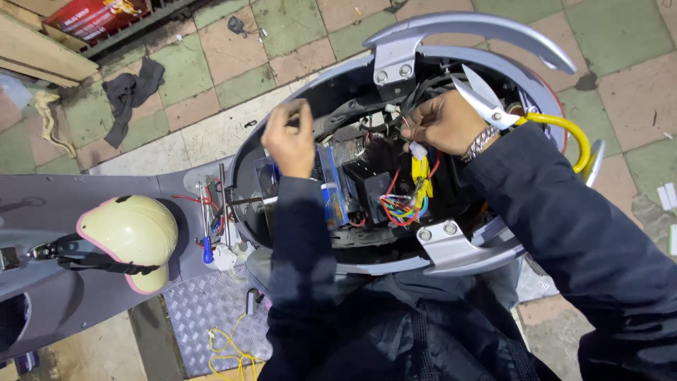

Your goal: Wiring and connecting internal electrical components of a scooter, including stripping wires and managing the harness.

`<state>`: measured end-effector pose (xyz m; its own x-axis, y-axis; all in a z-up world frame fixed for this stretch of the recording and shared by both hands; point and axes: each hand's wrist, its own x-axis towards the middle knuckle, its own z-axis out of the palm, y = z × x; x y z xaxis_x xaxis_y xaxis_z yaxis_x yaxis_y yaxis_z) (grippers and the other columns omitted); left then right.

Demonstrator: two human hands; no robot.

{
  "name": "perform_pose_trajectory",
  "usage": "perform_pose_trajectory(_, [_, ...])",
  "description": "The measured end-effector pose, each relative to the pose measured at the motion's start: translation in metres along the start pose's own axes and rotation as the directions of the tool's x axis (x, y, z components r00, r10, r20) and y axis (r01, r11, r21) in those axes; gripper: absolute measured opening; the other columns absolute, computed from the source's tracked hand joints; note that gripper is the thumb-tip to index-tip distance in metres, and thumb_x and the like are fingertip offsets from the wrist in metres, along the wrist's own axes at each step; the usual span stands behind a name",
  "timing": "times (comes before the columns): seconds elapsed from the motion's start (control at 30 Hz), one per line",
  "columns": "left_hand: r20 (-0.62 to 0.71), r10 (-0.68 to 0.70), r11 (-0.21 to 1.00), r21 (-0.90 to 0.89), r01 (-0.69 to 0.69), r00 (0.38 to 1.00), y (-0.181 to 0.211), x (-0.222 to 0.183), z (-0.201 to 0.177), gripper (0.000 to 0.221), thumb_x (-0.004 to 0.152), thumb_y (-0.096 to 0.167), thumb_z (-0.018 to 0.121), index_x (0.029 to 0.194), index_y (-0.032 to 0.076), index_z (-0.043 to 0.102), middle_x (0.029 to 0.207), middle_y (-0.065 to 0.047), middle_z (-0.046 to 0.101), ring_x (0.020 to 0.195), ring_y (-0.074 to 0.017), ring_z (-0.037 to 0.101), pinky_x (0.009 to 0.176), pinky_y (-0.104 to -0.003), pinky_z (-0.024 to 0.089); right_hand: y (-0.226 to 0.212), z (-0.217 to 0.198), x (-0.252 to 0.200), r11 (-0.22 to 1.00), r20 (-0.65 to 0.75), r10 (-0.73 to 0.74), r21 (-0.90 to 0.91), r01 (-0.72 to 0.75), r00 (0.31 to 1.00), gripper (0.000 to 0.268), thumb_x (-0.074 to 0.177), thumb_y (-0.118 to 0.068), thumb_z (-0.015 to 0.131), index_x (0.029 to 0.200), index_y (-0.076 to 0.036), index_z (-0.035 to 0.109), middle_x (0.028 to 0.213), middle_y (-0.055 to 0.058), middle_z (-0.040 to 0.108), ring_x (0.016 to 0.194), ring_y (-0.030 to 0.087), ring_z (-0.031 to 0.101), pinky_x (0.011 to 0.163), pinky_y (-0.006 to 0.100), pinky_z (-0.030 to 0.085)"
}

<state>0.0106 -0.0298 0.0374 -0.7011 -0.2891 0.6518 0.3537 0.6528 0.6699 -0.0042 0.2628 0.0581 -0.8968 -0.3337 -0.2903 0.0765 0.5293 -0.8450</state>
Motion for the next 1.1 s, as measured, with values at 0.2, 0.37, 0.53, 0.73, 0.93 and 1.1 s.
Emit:
perform_pose_trajectory(0.2, [0.479,-0.383,0.795,-0.264,0.546,0.79,0.039,-0.022,0.027,0.019,0.093,0.031,0.078,0.086,0.014,0.077,0.075,-0.005,0.074,0.065,-0.0095,0.066,0.056,-0.025,0.057,-0.013,-0.005,-0.006,0.997,-0.025,0.06,0.046,-0.059,0.998,0.019,0.085,-0.026,0.08,0.095,-0.01,0.079,0.08,0.009,0.075,0.078,0.022,0.07,0.079,0.033,0.05])
perform_pose_trajectory(0.37, [0.755,-0.196,0.606,-0.408,0.682,0.626,0.041,-0.043,0.05,0.037,0.087,0.014,0.083,0.122,0.012,0.072,0.11,-0.008,0.077,0.099,-0.0118,0.072,0.079,-0.023,0.059,0.0,0.003,0.0,0.999,-0.068,0.035,0.04,-0.033,0.997,0.02,0.086,-0.027,0.08,0.1,-0.012,0.078,0.082,0.006,0.074,0.082,0.019,0.071,0.082,0.033,0.051])
perform_pose_trajectory(0.53, [0.804,-0.163,0.563,-0.401,0.723,0.572,0.025,-0.063,0.07,0.031,0.093,0.013,0.08,0.123,0.008,0.072,0.112,-0.01,0.077,0.103,-0.0114,0.07,0.083,-0.025,0.059,0.005,0.001,0.001,0.998,-0.086,0.037,0.061,-0.032,0.996,0.021,0.089,-0.027,0.078,0.106,-0.014,0.077,0.087,0.004,0.076,0.085,0.017,0.072,0.087,0.03,0.051])
perform_pose_trajectory(0.73, [0.816,-0.236,0.476,-0.376,0.795,0.528,0.017,-0.07,0.078,0.029,0.089,0.014,0.083,0.115,0.001,0.074,0.098,-0.015,0.078,0.088,-0.0123,0.074,0.066,-0.019,0.056,-0.029,0.003,-0.016,0.986,-0.056,0.033,0.163,-0.023,0.998,0.026,0.089,-0.02,0.079,0.11,-0.006,0.076,0.09,0.009,0.077,0.085,0.017,0.071,0.085,0.033,0.053])
perform_pose_trajectory(0.93, [0.703,-0.303,0.629,-0.36,0.689,0.644,0.026,-0.061,0.073,0.026,0.091,0.015,0.081,0.115,0.007,0.076,0.089,-0.016,0.078,0.073,-0.0154,0.076,0.061,-0.024,0.061,-0.046,0.001,-0.024,0.982,-0.057,0.024,0.187,-0.013,0.998,0.021,0.093,-0.015,0.075,0.112,-0.006,0.076,0.09,0.009,0.076,0.085,0.014,0.068,0.083,0.029,0.053])
perform_pose_trajectory(1.1, [0.519,-0.363,0.678,-0.422,0.601,0.774,0.054,-0.04,0.054,0.013,0.092,0.024,0.079,0.103,0.016,0.078,0.07,-0.01,0.076,0.059,-0.0127,0.072,0.054,-0.021,0.061,-0.051,0.007,-0.024,0.965,-0.045,-0.062,0.253,0.072,0.997,0.026,0.092,-0.012,0.079,0.114,0.001,0.073,0.088,0.011,0.074,0.078,0.013,0.067,0.074,0.027,0.056])
